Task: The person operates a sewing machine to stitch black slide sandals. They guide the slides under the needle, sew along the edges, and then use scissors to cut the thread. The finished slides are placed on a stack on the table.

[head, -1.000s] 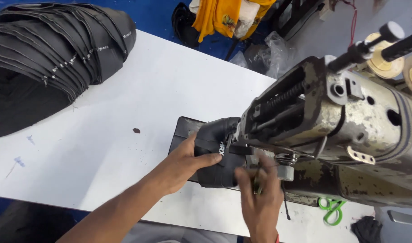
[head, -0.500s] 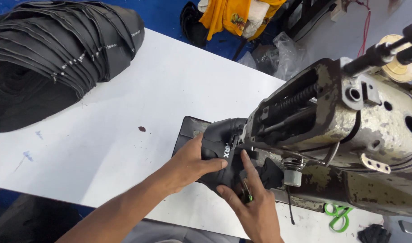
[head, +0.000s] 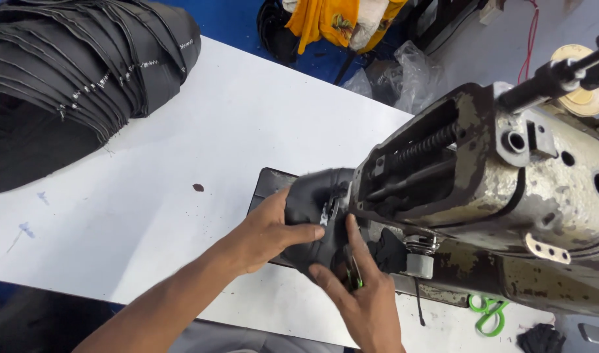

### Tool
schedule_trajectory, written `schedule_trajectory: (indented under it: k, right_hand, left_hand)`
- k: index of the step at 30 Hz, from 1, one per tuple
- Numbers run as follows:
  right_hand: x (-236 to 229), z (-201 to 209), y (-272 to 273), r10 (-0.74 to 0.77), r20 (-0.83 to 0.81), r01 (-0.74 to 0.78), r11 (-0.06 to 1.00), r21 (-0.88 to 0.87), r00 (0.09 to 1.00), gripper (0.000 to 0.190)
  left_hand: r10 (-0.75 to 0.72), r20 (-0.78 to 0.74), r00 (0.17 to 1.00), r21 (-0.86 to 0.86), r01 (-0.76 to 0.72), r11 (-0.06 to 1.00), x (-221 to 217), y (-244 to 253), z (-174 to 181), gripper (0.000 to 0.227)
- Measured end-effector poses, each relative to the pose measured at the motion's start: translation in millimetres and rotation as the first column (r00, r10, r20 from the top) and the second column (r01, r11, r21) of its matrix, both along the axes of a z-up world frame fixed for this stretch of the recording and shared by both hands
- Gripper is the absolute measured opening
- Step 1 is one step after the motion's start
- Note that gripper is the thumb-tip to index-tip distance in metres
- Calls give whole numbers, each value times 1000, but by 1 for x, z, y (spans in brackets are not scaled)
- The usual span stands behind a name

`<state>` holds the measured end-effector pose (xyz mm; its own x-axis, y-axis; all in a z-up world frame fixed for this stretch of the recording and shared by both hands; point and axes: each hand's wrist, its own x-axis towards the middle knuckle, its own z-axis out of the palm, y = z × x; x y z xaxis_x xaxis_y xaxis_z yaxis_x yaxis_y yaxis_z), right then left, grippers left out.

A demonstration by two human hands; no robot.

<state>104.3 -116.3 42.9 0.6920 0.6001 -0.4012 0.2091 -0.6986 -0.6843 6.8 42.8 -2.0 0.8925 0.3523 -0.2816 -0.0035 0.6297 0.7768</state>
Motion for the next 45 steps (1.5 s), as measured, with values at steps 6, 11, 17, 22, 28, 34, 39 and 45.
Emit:
schedule_trajectory:
  k: [6,11,17,22,28,34,39,45]
  right_hand:
    - [6,15,10,-10,25,11,1000,-16,1000,93]
    - [1,-9,-5,-13,206,-23,985,171,979,78]
    - [-15,-49,-28,48,537,-220,940,262,842,47]
    - [-21,-58,-27,30,579,-281,894,349,815,47]
    - [-23,-71,-29,13,574,-238,918,318,819,51]
    - [-21,-53,-22,-9,545,-188,934,304,838,51]
    - [-13,-30,-18,25,518,-197,940,280,855,49]
    - [6,-15,-18,26,398,-194,902,387,917,41]
  left_hand:
    - [77,21,997,43,-78,996,11,-1,-1,68]
    - [119,-39,992,133,-113,985,11,-2,5,67]
    - [39,-85,996,70,-33,997,13,10,13,74]
    - [75,-13,997,46,-74,996,13,7,8,78]
    - [61,-64,996,63,-57,996,14,8,14,84]
    - [111,88,990,38,-115,993,15,3,-4,79]
    - [187,46,981,-61,-184,981,17,-3,-4,80]
    - [361,-22,932,-151,-360,921,20,-21,-3,68]
